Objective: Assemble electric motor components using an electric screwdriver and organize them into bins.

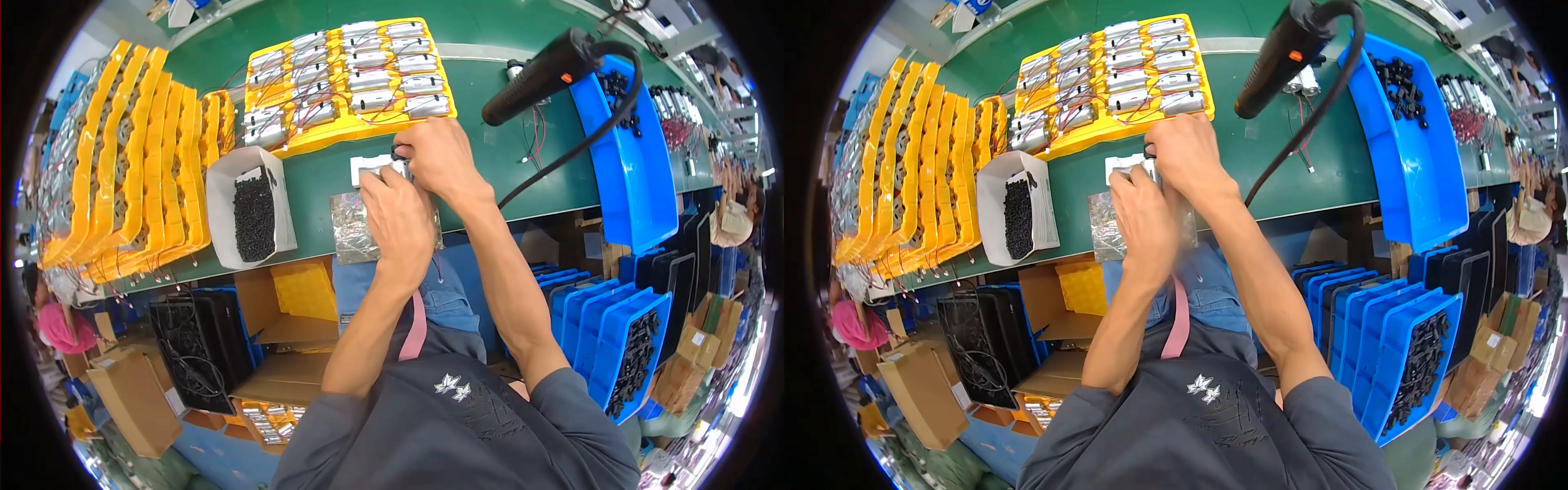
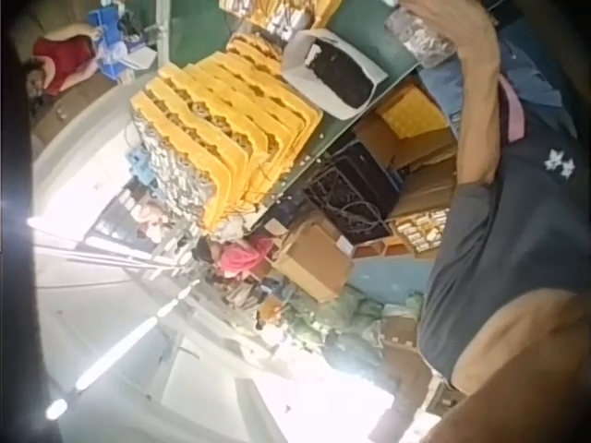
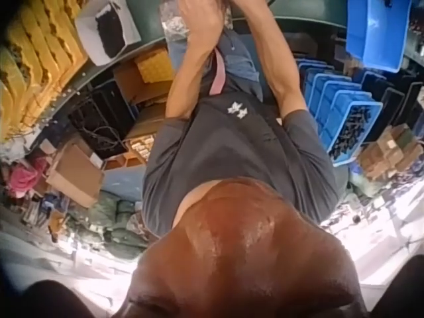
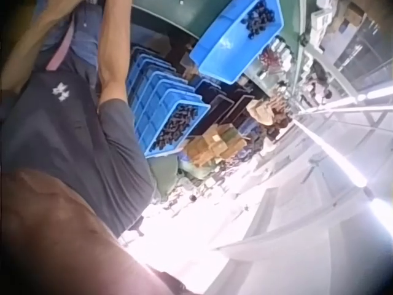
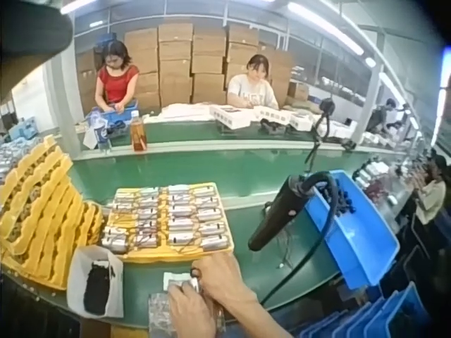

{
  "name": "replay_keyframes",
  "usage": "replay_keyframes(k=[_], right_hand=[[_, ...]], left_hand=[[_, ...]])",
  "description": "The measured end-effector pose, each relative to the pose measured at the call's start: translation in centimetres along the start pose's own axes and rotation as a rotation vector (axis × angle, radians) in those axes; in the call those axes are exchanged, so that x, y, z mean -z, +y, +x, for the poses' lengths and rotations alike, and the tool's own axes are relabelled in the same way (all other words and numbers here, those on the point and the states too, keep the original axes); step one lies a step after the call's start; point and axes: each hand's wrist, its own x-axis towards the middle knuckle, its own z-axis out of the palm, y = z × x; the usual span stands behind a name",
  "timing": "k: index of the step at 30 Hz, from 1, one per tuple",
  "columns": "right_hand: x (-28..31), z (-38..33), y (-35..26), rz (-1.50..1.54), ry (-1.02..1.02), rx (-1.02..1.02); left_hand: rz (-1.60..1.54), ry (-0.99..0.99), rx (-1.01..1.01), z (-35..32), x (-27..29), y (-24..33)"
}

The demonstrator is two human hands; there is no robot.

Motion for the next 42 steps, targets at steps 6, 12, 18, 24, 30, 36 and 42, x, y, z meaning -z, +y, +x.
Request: replay_keyframes(k=[6,12,18,24,30,36,42], right_hand=[[0.2,0.1,0.3,-0.028,-0.073,0.043],[-0.7,-0.1,1.1,-0.121,0.048,0.127],[2.3,-5.1,0.1,0.107,0.299,0.312],[12.4,-13.9,-0.8,0.497,0.263,0.478],[18.7,-13.5,7.7,0.332,0.573,-0.096],[21.7,-9.9,25.0,-0.058,0.567,-0.523],[19.6,-4.7,34.4,-0.295,0.37,-0.934]], left_hand=[[0.001,0.007,0.0,-0.1,0.3,-0.1],[0.157,-0.011,-0.128,-0.1,0.1,0.1],[0.0,-0.146,-0.334,3.8,5.0,-2.0],[0.159,-0.156,-0.315,10.0,1.5,5.5],[0.186,-0.215,-0.641,13.6,-6.0,1.4],[0.291,-0.289,-0.602,15.1,-7.4,0.3],[-0.113,-0.552,-0.133,15.9,-3.1,1.9]])
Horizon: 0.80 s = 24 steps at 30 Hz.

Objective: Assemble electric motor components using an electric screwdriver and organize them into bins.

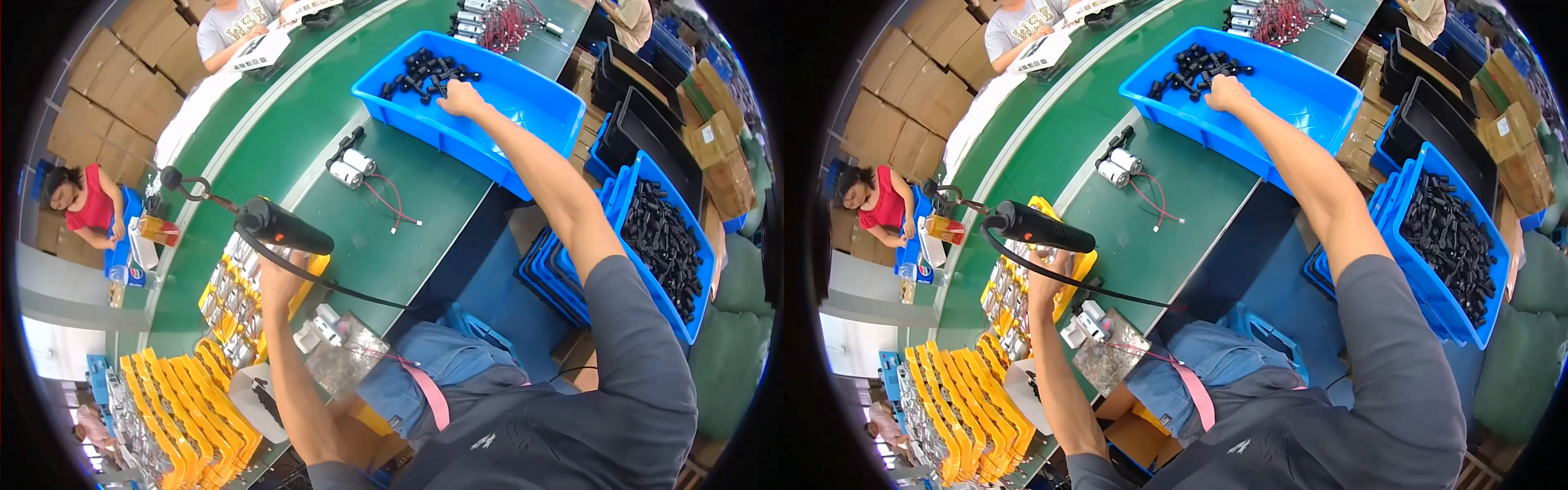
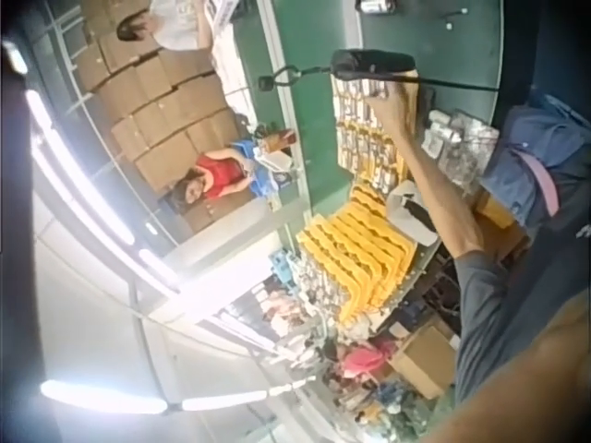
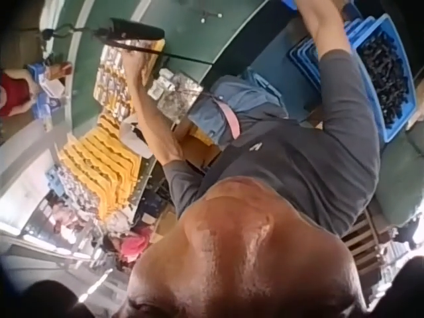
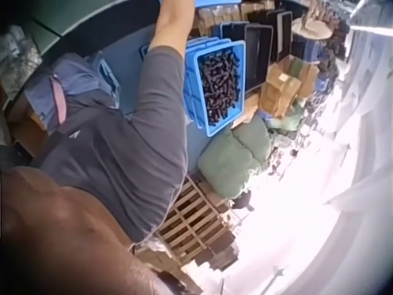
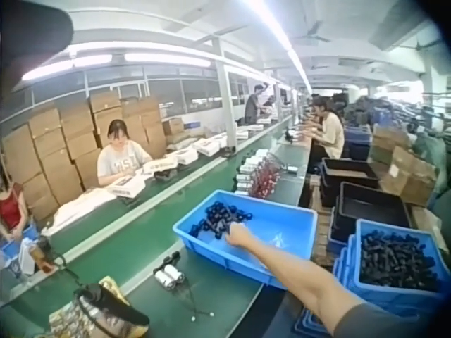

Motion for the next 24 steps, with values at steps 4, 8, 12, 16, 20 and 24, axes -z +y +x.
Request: replay_keyframes(k=[4,8,12,16,20,24], right_hand=[[-2.8,0.8,-0.1,-0.03,0.105,0.067],[-1.7,2.8,3.1,-0.07,-0.001,0.123],[3.9,-0.2,1.4,0.228,0.279,0.321],[10.6,-7.8,-1.8,0.602,0.319,0.469],[16.5,-18.9,-5.6,0.695,0.466,0.629],[17.9,-29.1,-8.2,0.889,0.423,1.016]], left_hand=[[-0.428,-0.182,0.145,0.0,2.1,-2.8],[-0.941,-0.132,0.106,-0.6,1.9,-3.8],[-1.338,-0.082,0.024,-1.4,1.7,-5.6],[-1.353,-0.104,-0.015,-0.9,1.3,-6.4],[-1.486,-0.217,-0.042,-0.8,1.5,-7.8],[-1.64,-0.36,-0.121,-1.3,2.2,-7.2]])
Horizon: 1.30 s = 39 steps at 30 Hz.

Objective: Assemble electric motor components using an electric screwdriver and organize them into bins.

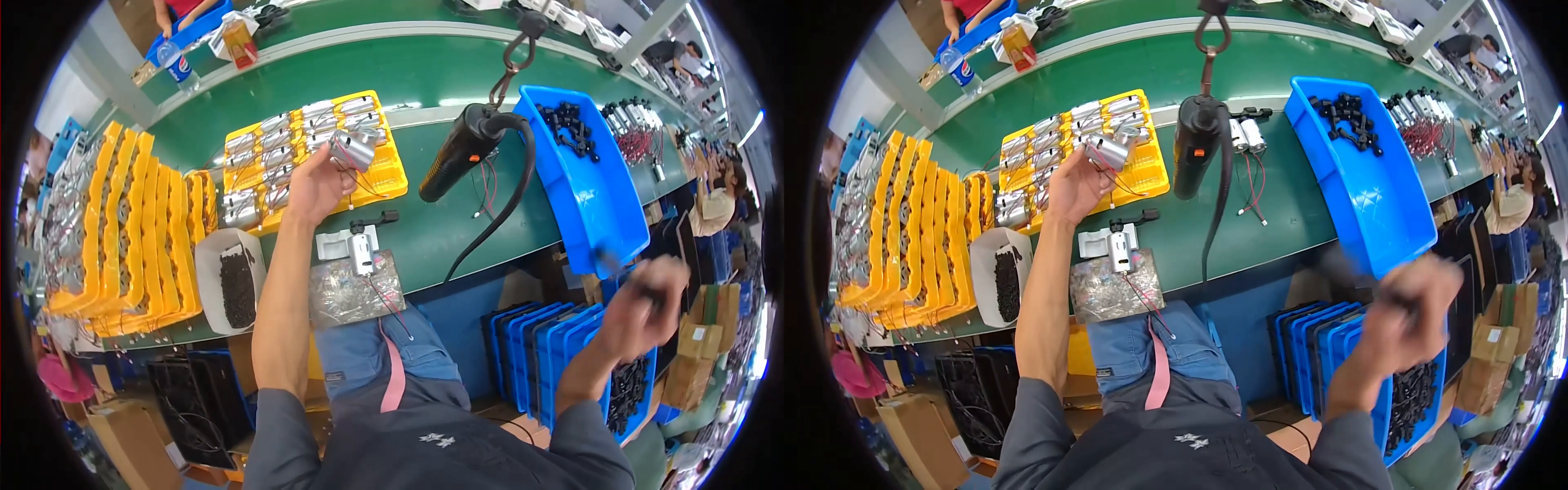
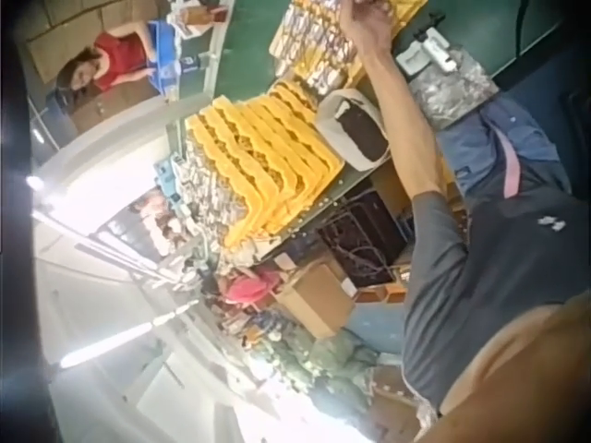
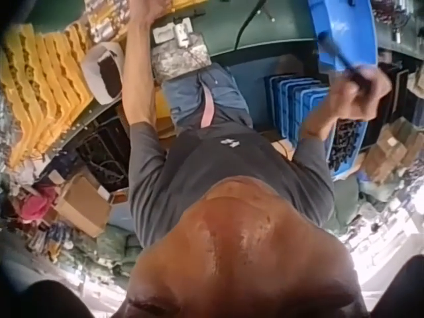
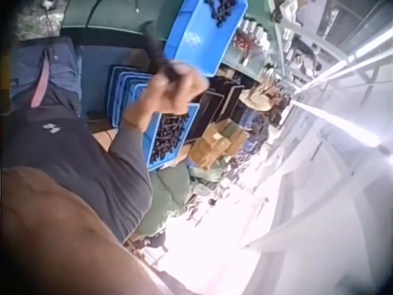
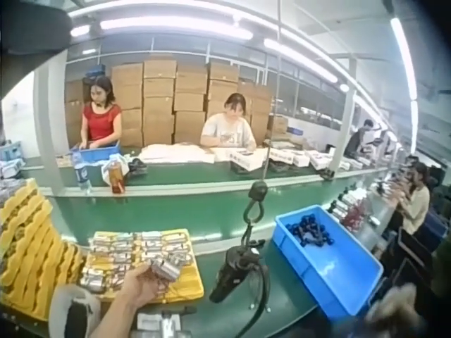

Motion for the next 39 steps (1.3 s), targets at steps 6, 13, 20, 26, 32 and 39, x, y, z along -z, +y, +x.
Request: replay_keyframes(k=[6,13,20,26,32,39], right_hand=[[-9.5,-3.1,-5.6,0.84,-0.158,-0.386],[-13.1,-4.7,-2.2,0.885,-0.395,-0.764],[-16.6,-7.4,-3.2,0.564,-0.751,-0.583],[-15.8,-8.6,-4.8,0.741,-0.646,-0.94],[-14.2,-11.4,-6.2,1.016,-0.537,-1.231],[-15.1,-13.9,-8.2,1.069,-0.687,-1.47]], left_hand=[[-0.132,-0.089,-0.339,-4.2,-4.6,2.9],[-0.151,0.037,-0.409,-15.8,-10.0,2.6],[-0.047,0.345,0.003,-22.3,-10.6,-5.1],[0.167,0.287,0.064,-22.8,-10.6,-6.9],[-0.204,0.658,-0.251,-21.5,-11.0,-8.1],[-0.262,0.519,-0.549,-20.5,-10.2,-4.5]])
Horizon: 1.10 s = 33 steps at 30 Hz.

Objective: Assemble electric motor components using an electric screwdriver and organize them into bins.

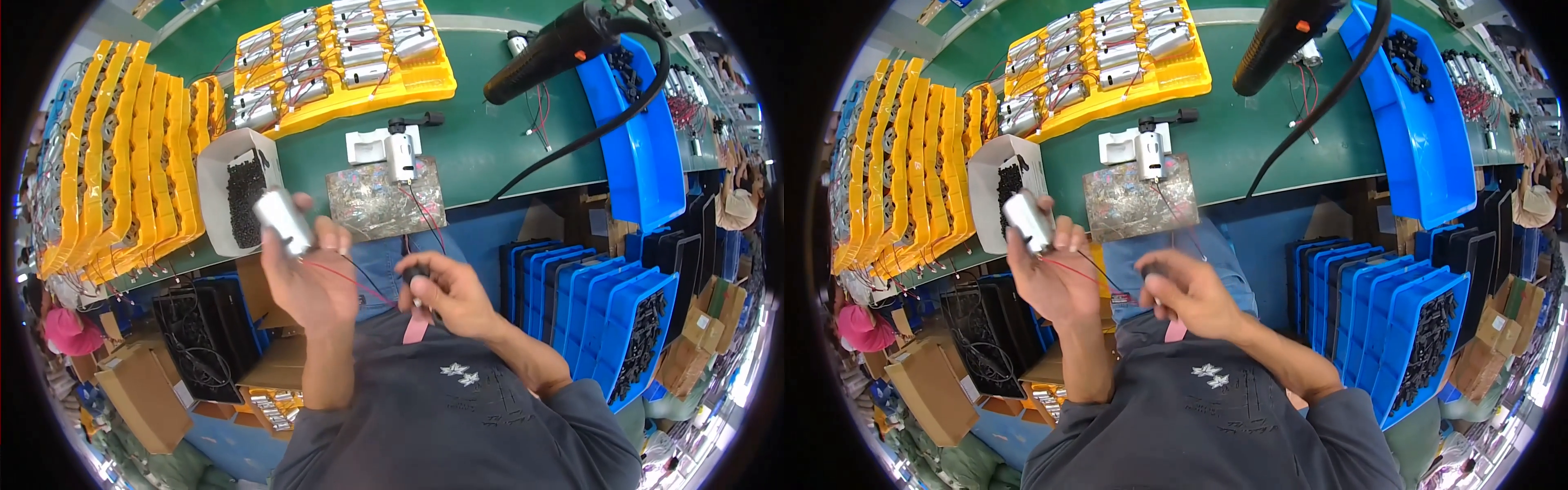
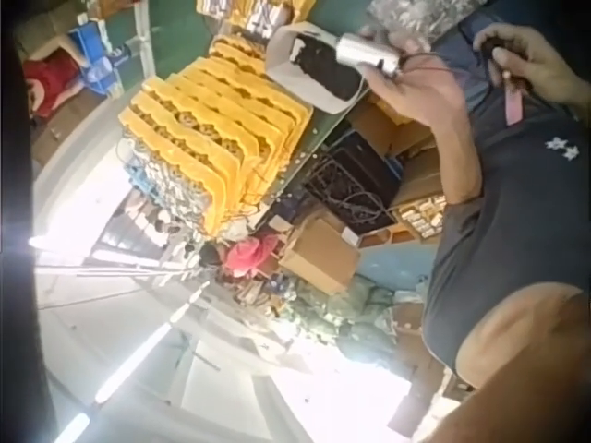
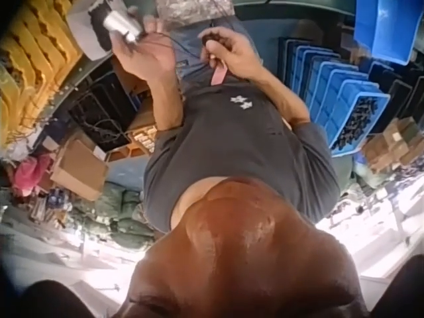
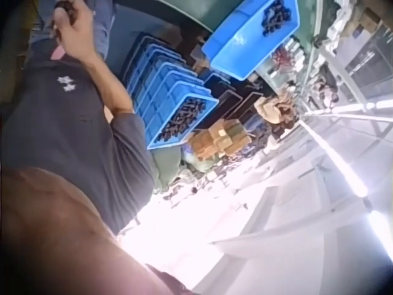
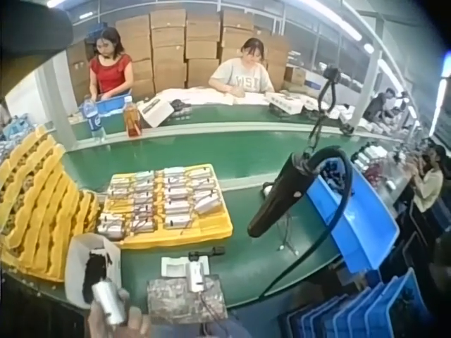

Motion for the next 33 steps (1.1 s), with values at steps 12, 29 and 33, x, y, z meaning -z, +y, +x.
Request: replay_keyframes(k=[12,29,33], right_hand=[[1.9,2.1,-7.1,-0.694,0.078,0.347],[1.4,3.7,-7.9,-1.081,-0.032,0.508],[1.8,4.9,-7.5,-1.118,-0.076,0.518]], left_hand=[[1.172,-0.278,-0.025,-3.8,-1.0,-0.5],[1.475,-0.406,-0.013,-3.7,-1.4,-1.4],[1.311,-0.314,0.044,-3.4,-0.4,-2.2]])
